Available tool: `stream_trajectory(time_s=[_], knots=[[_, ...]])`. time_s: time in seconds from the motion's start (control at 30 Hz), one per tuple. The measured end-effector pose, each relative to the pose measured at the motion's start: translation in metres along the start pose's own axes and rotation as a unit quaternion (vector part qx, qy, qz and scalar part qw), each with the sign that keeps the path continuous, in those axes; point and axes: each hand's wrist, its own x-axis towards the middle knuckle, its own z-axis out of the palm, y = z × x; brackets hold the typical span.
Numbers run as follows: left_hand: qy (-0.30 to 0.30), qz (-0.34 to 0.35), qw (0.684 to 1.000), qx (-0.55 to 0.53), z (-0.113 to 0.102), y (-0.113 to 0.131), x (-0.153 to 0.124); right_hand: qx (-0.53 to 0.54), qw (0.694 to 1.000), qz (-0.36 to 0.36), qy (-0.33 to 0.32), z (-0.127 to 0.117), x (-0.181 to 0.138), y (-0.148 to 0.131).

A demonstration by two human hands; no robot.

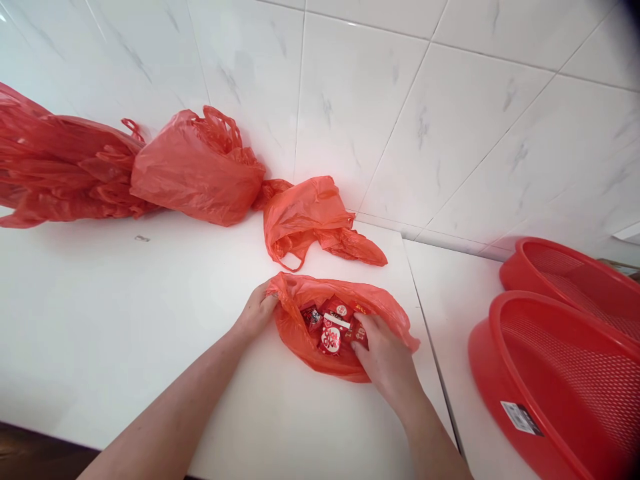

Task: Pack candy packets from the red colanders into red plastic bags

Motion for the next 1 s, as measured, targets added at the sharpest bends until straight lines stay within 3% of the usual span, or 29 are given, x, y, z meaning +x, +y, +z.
stream_trajectory(time_s=[0.3, 0.8, 1.0], knots=[[-0.001, -0.002, 1.0, -0.001, 0.001, 0.005, -0.002, 0.048, 0.998, 0.03, 0.024, 0.002, 0.003, -0.003], [0.0, 0.004, 1.0, 0.009, 0.0, 0.004, -0.001, 0.122, 0.984, 0.02, 0.13, -0.007, 0.002, -0.011], [0.0, 0.012, 1.0, 0.009, -0.001, 0.001, 0.001, 0.105, 0.987, 0.037, 0.118, -0.005, 0.006, -0.007]])
